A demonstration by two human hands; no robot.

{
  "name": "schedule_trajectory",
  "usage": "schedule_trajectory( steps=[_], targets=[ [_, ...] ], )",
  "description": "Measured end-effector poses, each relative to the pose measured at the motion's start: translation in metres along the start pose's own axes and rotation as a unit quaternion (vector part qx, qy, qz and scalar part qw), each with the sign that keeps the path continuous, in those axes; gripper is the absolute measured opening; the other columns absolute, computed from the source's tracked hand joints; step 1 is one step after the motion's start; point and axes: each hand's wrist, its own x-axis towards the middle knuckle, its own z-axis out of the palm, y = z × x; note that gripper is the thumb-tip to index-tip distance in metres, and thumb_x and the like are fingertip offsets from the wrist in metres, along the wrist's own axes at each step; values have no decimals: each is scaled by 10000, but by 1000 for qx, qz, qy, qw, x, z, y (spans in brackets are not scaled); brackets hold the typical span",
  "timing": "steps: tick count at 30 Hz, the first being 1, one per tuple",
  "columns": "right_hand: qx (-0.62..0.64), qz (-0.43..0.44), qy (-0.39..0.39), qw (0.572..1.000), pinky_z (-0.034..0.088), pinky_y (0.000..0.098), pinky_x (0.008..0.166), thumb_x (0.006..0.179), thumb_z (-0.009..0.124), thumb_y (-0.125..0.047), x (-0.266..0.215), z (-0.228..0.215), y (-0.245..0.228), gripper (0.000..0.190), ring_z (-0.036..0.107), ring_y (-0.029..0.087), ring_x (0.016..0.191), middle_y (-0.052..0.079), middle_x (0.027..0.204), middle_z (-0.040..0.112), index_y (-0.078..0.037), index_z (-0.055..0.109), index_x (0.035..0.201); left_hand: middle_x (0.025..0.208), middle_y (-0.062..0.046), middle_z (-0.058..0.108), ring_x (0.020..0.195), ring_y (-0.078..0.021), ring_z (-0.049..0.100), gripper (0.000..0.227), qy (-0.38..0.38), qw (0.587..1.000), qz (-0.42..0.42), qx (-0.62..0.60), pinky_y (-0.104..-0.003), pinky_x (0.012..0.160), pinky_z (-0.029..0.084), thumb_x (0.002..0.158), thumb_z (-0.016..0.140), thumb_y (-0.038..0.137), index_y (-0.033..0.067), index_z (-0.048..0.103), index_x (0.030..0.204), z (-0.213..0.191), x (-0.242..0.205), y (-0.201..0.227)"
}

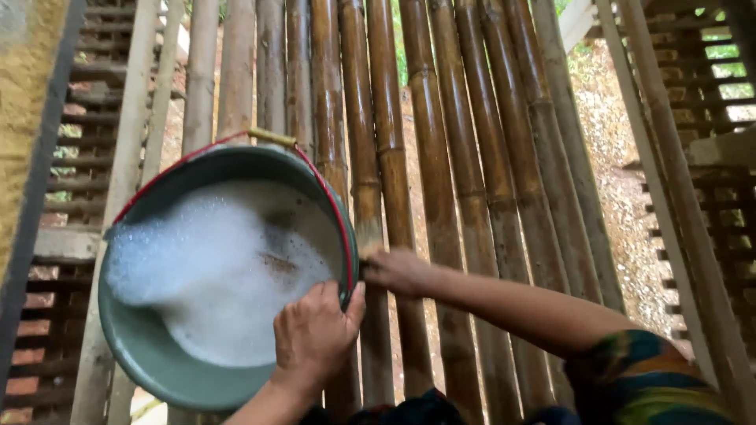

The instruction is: Scrubbing bamboo slats with a brush and soapy water to clean them.

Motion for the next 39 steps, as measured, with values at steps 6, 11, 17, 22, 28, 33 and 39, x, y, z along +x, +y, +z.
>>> schedule_trajectory(
  steps=[6,11,17,22,28,33,39],
  targets=[
    [197,-9,65,978,532,392,612,715,717,-16,-20,-25,-9,162,674,267,663,40,746,702,-171,674,697,700,-113,641,529,-448,622,523,10,1000,20,-16,-560,433,460,989,532,581,122,601,749,1,1,-1],
    [15,227,51,972,597,355,567,885,698,-185,27,-69,86,87,695,212,758,42,964,664,-226,655,949,677,-119,661,562,-455,670,548,7,999,13,-38,-570,491,516,980,505,597,118,609,734,-6,5,0],
    [-122,186,71,972,612,399,595,875,705,-360,4,4,121,155,703,257,841,2,962,636,-292,655,1005,650,-155,669,582,-473,705,574,23,998,20,-63,-571,535,564,970,502,601,98,628,724,-17,4,2],
    [-118,91,-4,989,591,406,542,899,665,-306,-56,6,32,249,670,267,854,33,977,600,-291,619,1144,671,-162,672,598,-478,707,585,9,997,26,-71,-571,546,567,968,500,613,91,642,747,-19,5,4],
    [17,90,-100,991,620,500,620,844,672,-190,-35,-64,0,272,698,350,739,59,1078,588,-238,665,1111,709,-169,687,638,-486,717,637,-18,997,4,-71,-586,593,575,988,448,654,87,644,773,-19,8,4],
    [14,111,152,982,567,456,696,983,591,-267,34,-53,59,56,677,314,881,30,1011,612,-258,629,1022,776,-190,716,706,-490,730,687,-61,994,-6,-86,-591,642,573,1021,373,647,59,666,820,-34,9,6],
    [-122,58,10,991,565,392,560,790,689,-150,20,-2,16,89,691,209,711,-8,929,657,-237,669,799,804,-190,729,741,-473,744,732,-89,991,-27,-101,-573,660,580,1048,294,641,61,696,853,-42,11,12]
  ],
)
